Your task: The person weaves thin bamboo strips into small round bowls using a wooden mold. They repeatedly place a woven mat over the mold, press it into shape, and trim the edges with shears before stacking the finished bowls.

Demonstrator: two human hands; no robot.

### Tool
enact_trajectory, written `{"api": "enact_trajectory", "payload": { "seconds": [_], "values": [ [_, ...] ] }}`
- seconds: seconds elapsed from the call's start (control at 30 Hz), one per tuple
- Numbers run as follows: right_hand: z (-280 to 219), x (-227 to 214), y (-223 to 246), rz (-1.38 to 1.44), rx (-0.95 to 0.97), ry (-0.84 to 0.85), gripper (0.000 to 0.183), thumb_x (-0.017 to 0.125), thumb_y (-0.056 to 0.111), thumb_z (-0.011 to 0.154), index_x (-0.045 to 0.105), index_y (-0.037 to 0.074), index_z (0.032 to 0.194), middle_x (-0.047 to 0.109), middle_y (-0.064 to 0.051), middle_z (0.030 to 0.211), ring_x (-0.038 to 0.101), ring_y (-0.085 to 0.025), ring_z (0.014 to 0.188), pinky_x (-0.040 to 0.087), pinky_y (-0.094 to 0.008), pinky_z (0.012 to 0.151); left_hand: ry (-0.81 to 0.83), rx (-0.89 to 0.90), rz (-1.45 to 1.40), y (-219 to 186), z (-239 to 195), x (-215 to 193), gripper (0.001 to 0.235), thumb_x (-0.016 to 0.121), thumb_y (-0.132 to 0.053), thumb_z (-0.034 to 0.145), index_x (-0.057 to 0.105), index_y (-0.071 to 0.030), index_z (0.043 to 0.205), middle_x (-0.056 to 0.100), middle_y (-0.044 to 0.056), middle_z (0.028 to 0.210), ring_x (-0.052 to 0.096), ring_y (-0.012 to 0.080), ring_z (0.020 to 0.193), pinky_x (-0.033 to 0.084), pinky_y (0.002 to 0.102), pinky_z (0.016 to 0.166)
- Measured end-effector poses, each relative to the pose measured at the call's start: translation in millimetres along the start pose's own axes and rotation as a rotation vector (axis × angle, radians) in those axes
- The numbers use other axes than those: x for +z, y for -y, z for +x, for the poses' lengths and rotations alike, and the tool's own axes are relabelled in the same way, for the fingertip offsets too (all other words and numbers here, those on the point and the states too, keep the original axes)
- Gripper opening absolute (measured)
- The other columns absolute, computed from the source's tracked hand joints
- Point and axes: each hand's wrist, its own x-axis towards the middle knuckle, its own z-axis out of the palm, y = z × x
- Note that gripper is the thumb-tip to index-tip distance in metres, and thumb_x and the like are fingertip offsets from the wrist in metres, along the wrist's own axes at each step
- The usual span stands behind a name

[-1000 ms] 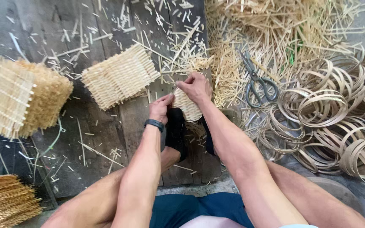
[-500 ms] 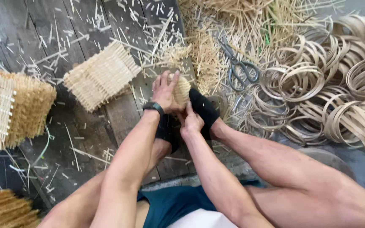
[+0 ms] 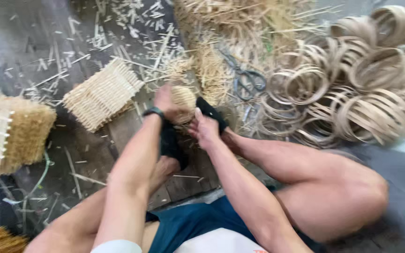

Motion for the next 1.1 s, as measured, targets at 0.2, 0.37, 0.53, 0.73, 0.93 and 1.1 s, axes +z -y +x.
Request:
{"api": "enact_trajectory", "payload": {
  "seconds": [0.2, 0.37, 0.53, 0.73, 0.93, 1.1],
  "values": [
    [-62.3, -19.4, 241.1, -0.701, -0.894, -0.009, 0.028, 0.046, 0.026, 0.102, 0.063, 0.009, 0.087, 0.068, -0.005, 0.073, 0.065, -0.013, 0.056, 0.055, -0.03, 0.047, -0.091, -0.1, -0.208, -17.5, -16.4, -29.1, 0.047, 0.079, -0.016, 0.075, 0.072, -0.012, 0.121, 0.075, 0.009, 0.111, 0.072, 0.0234, 0.104, 0.056, 0.034, 0.098],
    [-37.9, -44.8, 360.1, -1.963, -1.26, -0.052, 0.02, 0.066, 0.026, 0.097, 0.077, 0.01, 0.101, 0.073, -0.015, 0.088, 0.071, -0.03, 0.077, 0.057, -0.047, 0.07, -0.367, 0.425, 0.22, -36.3, -66.3, -4.5, 0.023, 0.062, 0.008, 0.081, 0.065, -0.009, 0.097, 0.066, 0.011, 0.094, 0.062, 0.0333, 0.095, 0.049, 0.046, 0.09],
    [63.3, -101.5, 278.7, -1.796, -0.725, 0.149, 0.025, 0.068, 0.032, 0.093, 0.077, 0.01, 0.103, 0.076, -0.012, 0.09, 0.074, -0.029, 0.084, 0.056, -0.045, 0.085, -0.308, 0.295, 0.273, -22.1, -112.2, 16.2, 0.019, 0.064, 0.0, 0.08, 0.062, -0.01, 0.097, 0.062, 0.011, 0.106, 0.06, 0.0329, 0.108, 0.05, 0.046, 0.097],
    [176.6, -142.4, 168.3, -1.809, -0.883, -0.056, 0.053, 0.086, 0.029, 0.073, 0.065, 0.005, 0.116, 0.065, -0.025, 0.117, 0.062, -0.042, 0.111, 0.05, -0.049, 0.094, -0.563, -0.156, -0.093, -51.1, -88.9, 37.3, 0.106, 0.097, -0.036, 0.062, 0.039, 0.006, 0.142, 0.038, 0.034, 0.14, 0.04, 0.0506, 0.131, 0.037, 0.055, 0.107],
    [218.9, -164.3, 146.3, -1.666, -0.552, -0.141, 0.076, 0.09, 0.018, 0.069, 0.049, -0.004, 0.128, 0.066, -0.029, 0.117, 0.065, -0.043, 0.109, 0.053, -0.047, 0.095, -0.493, -0.01, -0.016, -50.1, -58.2, 38.3, 0.114, 0.095, -0.018, 0.065, 0.031, -0.012, 0.16, 0.041, 0.021, 0.152, 0.041, 0.0427, 0.144, 0.037, 0.053, 0.123],
    [207.1, -159.2, 160.4, -1.39, -0.219, -0.028, 0.039, 0.08, 0.019, 0.075, 0.073, -0.002, 0.107, 0.077, -0.019, 0.095, 0.075, -0.029, 0.086, 0.057, -0.037, 0.078, -0.55, 0.276, 0.032, -34.8, -48.7, 27.0, 0.111, 0.085, -0.002, 0.069, 0.027, -0.016, 0.163, 0.035, 0.021, 0.16, 0.04, 0.0433, 0.148, 0.032, 0.057, 0.128]
  ]
}}
